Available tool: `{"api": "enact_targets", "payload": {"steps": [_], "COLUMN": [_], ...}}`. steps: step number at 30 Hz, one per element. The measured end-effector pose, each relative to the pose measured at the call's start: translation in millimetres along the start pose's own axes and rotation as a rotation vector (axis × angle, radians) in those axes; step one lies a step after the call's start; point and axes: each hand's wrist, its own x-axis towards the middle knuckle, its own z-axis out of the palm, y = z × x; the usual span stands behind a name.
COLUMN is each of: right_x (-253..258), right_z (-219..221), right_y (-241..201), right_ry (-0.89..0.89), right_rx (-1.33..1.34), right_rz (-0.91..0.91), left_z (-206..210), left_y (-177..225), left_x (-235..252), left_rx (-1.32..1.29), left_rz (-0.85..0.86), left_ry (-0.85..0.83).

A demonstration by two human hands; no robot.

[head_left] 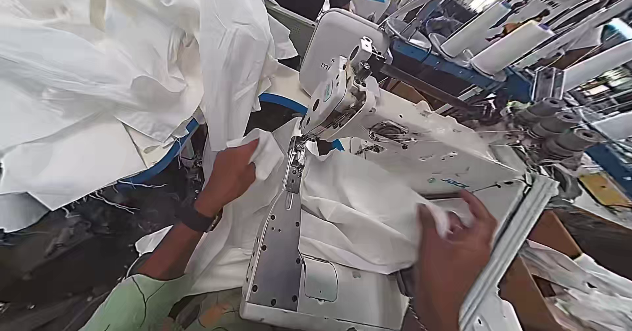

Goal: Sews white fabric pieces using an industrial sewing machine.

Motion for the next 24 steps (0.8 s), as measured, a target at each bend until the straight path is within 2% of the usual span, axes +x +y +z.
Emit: {"api": "enact_targets", "payload": {"steps": [2, 3, 4, 6, 7, 8, 10, 11, 12, 14, 15, 16, 18, 21, 23, 24], "right_x": [-14.1, -16.1, -12.9, 6.9, 14.3, 13.6, -11.5, -20.1, -22.5, -26.9, -31.8, -38.7, -53.5, -81.2, -77.8, -67.1], "right_z": [71.4, 105.3, 127.5, 141.3, 140.4, 140.8, 139.8, 139.1, 141.3, 137.3, 130.8, 125.0, 118.3, 110.5, 108.6, 103.9], "right_y": [-36.3, -42.6, -42.9, -34.1, -30.7, -27.8, -13.4, -11.2, -14.7, -19.6, -22.7, -24.2, -23.0, -27.6, -31.5, -29.8], "right_ry": [-0.235, -0.324, -0.422, -0.543, -0.580, -0.606, -0.633, -0.642, -0.627, -0.597, -0.605, -0.598, -0.557, -0.658, -0.700, -0.696], "right_rx": [-0.121, -0.151, -0.176, -0.222, -0.221, -0.192, -0.090, -0.054, -0.041, -0.071, -0.067, -0.046, 0.005, 0.168, 0.240, 0.229], "right_rz": [-0.430, -0.611, -0.685, -0.621, -0.573, -0.552, -0.585, -0.590, -0.593, -0.607, -0.623, -0.664, -0.802, -0.911, -0.858, -0.748], "left_z": [11.4, 23.7, 33.8, 30.1, 15.3, -2.3, -16.3, -12.3, -3.8, 36.8, 58.0, 72.5, 84.6, 76.3, 80.7, 85.0], "left_y": [31.2, 39.9, 40.0, 15.3, 0.4, -10.3, 3.0, 16.6, 20.9, 5.7, -2.9, -6.7, -4.6, -4.1, 4.0, 13.3], "left_x": [-13.4, -28.6, -47.1, -79.8, -93.1, -106.0, -127.5, -124.8, -111.4, -71.7, -53.0, -40.0, -25.5, 0.9, 24.4, 25.5], "left_rx": [0.225, 0.290, 0.328, 0.285, 0.195, 0.075, -0.200, -0.294, -0.296, -0.167, -0.156, -0.175, -0.207, -0.227, -0.208, -0.194], "left_rz": [0.216, 0.260, 0.233, 0.046, -0.028, 0.001, 0.241, 0.313, 0.344, 0.303, 0.257, 0.205, 0.129, 0.003, -0.004, -0.009], "left_ry": [0.004, 0.011, 0.017, -0.005, -0.121, -0.295, -0.618, -0.666, -0.582, -0.159, -0.006, 0.062, 0.130, 0.084, 0.092, 0.087]}}
